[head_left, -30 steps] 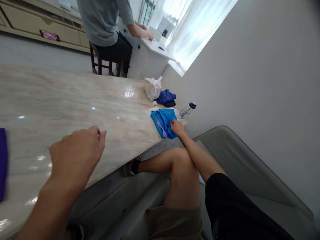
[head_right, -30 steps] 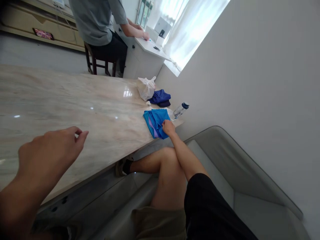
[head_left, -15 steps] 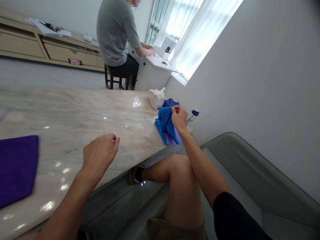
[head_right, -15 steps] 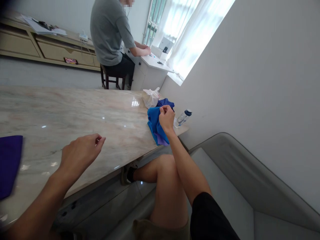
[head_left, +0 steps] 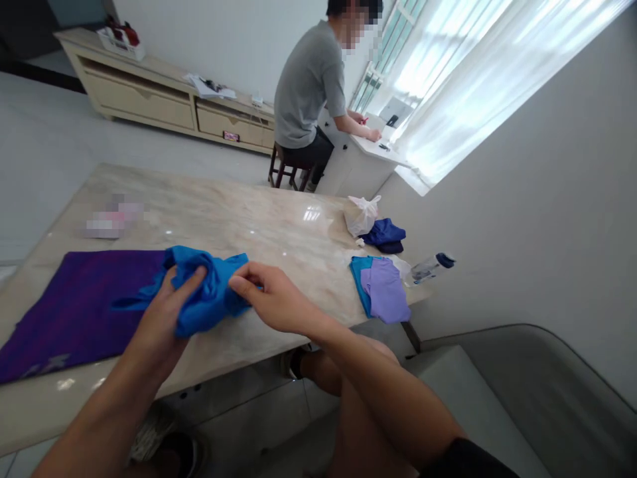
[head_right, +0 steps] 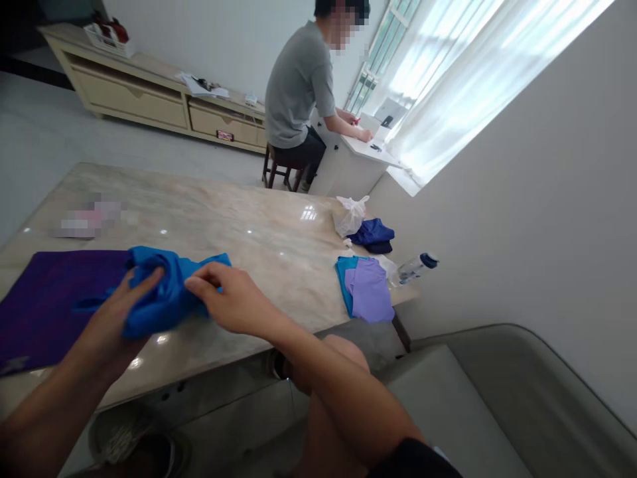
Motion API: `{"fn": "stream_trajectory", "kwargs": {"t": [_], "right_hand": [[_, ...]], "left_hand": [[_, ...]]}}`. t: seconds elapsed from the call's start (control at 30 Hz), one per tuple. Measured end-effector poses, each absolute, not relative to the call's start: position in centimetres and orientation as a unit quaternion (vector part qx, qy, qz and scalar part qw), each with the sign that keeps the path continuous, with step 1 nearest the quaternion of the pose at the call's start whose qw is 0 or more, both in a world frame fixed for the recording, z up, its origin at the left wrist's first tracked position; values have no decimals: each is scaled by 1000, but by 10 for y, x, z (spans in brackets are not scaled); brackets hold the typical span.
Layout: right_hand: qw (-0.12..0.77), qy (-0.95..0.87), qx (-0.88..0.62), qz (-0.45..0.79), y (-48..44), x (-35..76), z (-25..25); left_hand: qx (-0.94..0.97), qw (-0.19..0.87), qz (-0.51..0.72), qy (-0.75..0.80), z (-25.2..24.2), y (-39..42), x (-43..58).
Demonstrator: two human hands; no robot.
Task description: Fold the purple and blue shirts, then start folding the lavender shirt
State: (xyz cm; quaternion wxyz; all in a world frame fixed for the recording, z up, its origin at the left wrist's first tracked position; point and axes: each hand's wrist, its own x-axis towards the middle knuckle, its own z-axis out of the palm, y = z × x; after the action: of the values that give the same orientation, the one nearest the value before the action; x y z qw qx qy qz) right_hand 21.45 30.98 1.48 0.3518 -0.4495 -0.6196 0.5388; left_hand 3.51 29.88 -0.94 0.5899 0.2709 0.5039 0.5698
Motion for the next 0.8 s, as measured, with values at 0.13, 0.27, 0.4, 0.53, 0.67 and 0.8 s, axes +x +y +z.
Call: {"fn": "stream_trajectory", "kwargs": {"t": [0.13, 0.27, 0.4, 0.53, 0.67, 0.8], "right_hand": [[235, -686, -511, 462, 322, 206, 12], [161, -717, -555, 390, 343, 220, -8], [124, -740, -490, 444, 352, 232, -27], [151, -754, -502, 396, 354, 228, -30], [314, -685, -535, 381, 355, 227, -10], [571, -595, -449, 344, 362, 247, 24]], "left_hand": [[326, 535, 531, 571, -32, 302, 30], [479, 510, 473, 536, -44, 296, 41], [587, 489, 389, 514, -54, 286, 51], [564, 517, 398, 506, -57, 283, 46], [478, 459, 531, 528, -33, 272, 34], [421, 346, 693, 471, 1, 260, 16]]}}
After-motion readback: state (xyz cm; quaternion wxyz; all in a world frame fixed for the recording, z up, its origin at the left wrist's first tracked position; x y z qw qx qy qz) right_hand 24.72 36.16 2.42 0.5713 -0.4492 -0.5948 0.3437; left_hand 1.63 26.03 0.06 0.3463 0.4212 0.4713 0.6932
